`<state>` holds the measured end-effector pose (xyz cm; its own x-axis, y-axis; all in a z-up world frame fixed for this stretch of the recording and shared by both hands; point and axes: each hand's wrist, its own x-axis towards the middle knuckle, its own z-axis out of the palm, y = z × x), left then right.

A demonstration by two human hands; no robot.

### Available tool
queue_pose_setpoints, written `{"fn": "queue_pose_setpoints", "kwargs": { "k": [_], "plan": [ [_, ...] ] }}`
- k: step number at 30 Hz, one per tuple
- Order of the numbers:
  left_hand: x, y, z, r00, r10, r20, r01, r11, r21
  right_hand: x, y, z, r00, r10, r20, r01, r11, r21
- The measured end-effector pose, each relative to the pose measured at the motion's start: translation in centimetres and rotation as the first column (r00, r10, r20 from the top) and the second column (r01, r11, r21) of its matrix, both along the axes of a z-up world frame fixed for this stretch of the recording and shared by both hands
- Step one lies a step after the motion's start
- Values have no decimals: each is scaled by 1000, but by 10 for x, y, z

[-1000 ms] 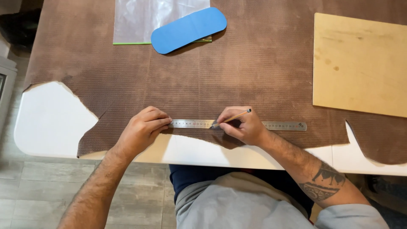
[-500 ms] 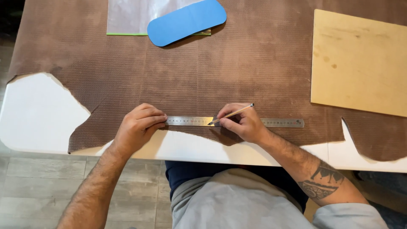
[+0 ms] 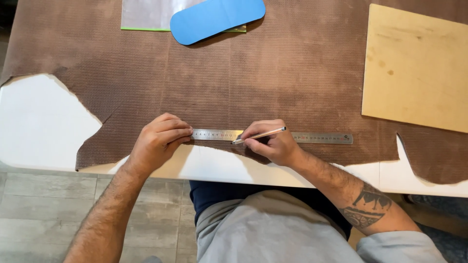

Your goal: Tracing a pattern onto a leather hide using a template and pencil, then cutting the shape out with scissors.

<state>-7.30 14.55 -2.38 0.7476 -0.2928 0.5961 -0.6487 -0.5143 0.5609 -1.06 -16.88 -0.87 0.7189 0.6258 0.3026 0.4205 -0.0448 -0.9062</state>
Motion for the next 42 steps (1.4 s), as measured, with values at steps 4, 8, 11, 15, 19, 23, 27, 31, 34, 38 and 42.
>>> {"fn": "queue_pose_setpoints", "kwargs": {
  "k": [4,8,11,15,19,23,27,31,34,38,42],
  "plan": [
    [-1,-2,2,1000,14,14,-14,1000,20,-5,-1,16,988,-95,119,95,995,4],
    [-2,-1,0,999,22,26,-22,1000,21,-13,-1,18,915,-161,371,183,983,-24],
    [-1,0,-2,999,29,28,-30,999,25,-13,-1,16,904,-166,394,188,982,-16],
    [0,0,-1,999,31,19,-31,999,22,-13,-1,9,890,-143,434,165,986,-13],
    [-1,0,1,1000,22,22,-22,1000,22,-9,0,9,853,-57,519,114,990,-78],
    [0,0,0,999,27,20,-27,999,19,-5,-1,-1,809,-38,587,136,983,-124],
    [0,1,-1,1000,21,15,-21,1000,21,-4,-2,-4,806,-32,590,136,982,-132],
    [-1,0,1,1000,25,7,-25,1000,17,-3,-2,-3,823,-24,568,112,986,-120],
    [-2,-1,1,1000,18,12,-18,1000,17,-8,-1,7,830,-33,557,105,990,-98],
    [3,1,1,999,16,27,-16,1000,2,-5,0,10,934,-29,355,14,999,44],
    [0,-4,14,999,30,30,-31,1000,5,-3,-2,6,980,14,198,-20,999,30]
  ]
}}
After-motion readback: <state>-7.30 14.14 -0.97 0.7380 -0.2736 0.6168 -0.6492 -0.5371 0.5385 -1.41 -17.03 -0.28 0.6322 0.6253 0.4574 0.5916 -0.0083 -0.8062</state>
